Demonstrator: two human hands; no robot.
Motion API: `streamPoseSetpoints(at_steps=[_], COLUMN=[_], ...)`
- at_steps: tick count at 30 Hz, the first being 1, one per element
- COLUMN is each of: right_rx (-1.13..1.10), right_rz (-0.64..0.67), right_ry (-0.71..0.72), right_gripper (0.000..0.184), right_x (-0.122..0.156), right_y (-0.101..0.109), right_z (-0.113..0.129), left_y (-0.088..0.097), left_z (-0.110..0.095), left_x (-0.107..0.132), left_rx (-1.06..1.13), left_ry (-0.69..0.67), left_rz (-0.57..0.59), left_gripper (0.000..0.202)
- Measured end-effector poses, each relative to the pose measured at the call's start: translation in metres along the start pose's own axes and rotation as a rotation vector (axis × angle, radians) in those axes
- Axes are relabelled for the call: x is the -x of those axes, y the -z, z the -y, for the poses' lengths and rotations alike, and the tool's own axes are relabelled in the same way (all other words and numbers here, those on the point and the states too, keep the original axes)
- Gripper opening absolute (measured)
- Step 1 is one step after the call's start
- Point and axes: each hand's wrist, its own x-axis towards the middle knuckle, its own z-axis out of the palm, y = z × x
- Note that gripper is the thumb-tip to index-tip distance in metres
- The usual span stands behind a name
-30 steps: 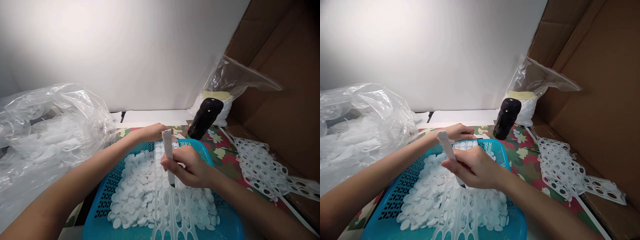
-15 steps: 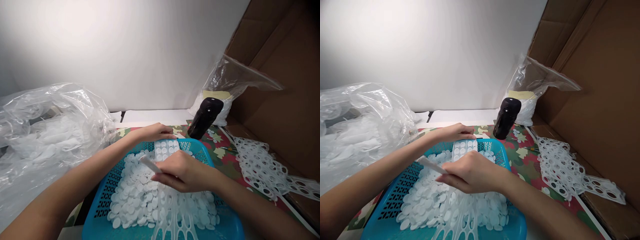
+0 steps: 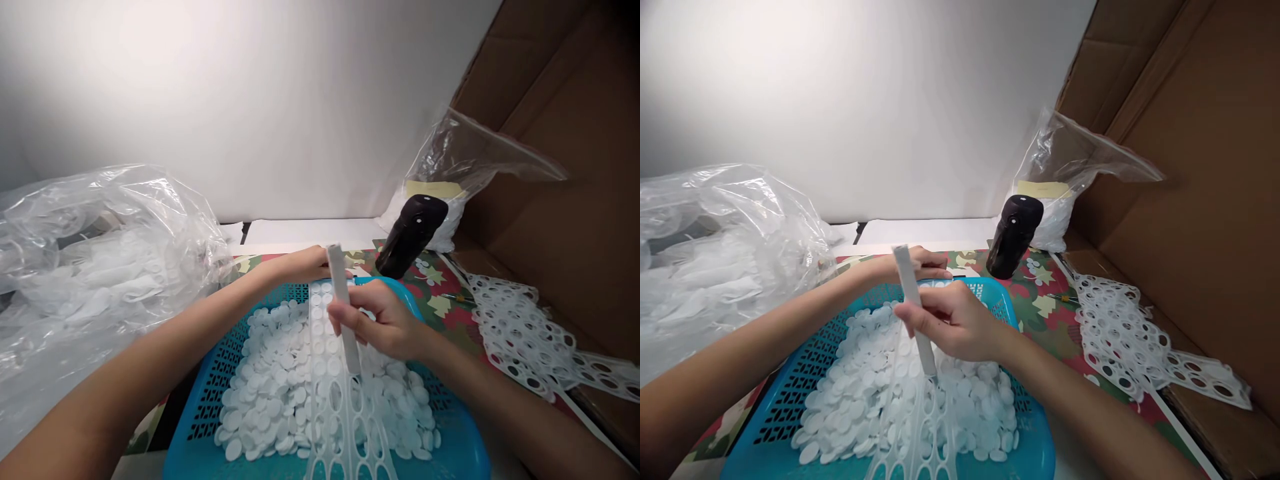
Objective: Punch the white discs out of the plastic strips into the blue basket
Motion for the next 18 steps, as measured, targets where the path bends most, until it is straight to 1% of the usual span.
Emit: streamPoseSetpoints(at_steps=[3,5,7,11,14,18], right_rx=[-0.081,-0.104,-0.095,-0.037,-0.013,0.051], right_rz=[-0.168,-0.225,-0.205,-0.091,-0.056,-0.010], right_ry=[0.003,0.025,0.032,0.031,0.035,0.075], right_gripper=[0.035,0.035,0.034,0.032,0.032,0.032], right_x=[0.0001,0.0002,0.0000,-0.0001,0.0000,-0.0003], right_y=[0.0012,0.0015,0.0016,0.0012,0.0005,-0.0015], right_z=[0.0004,-0.0003,-0.0011,-0.0014,-0.0021,-0.0048], left_y=[-0.0014,-0.0019,-0.0019,-0.0020,-0.0032,-0.0039], left_z=[0.0021,0.0024,0.0023,0.0027,0.0049,0.0067], left_x=[-0.0002,-0.0002,-0.0003,-0.0019,-0.0036,-0.0038], left_rx=[0.024,0.038,0.038,0.035,0.046,0.010], left_ry=[-0.032,-0.043,-0.033,-0.045,-0.063,-0.008], left_rz=[-0.009,-0.012,-0.010,-0.026,-0.032,-0.033], left_gripper=[0.027,0.026,0.026,0.028,0.030,0.032])
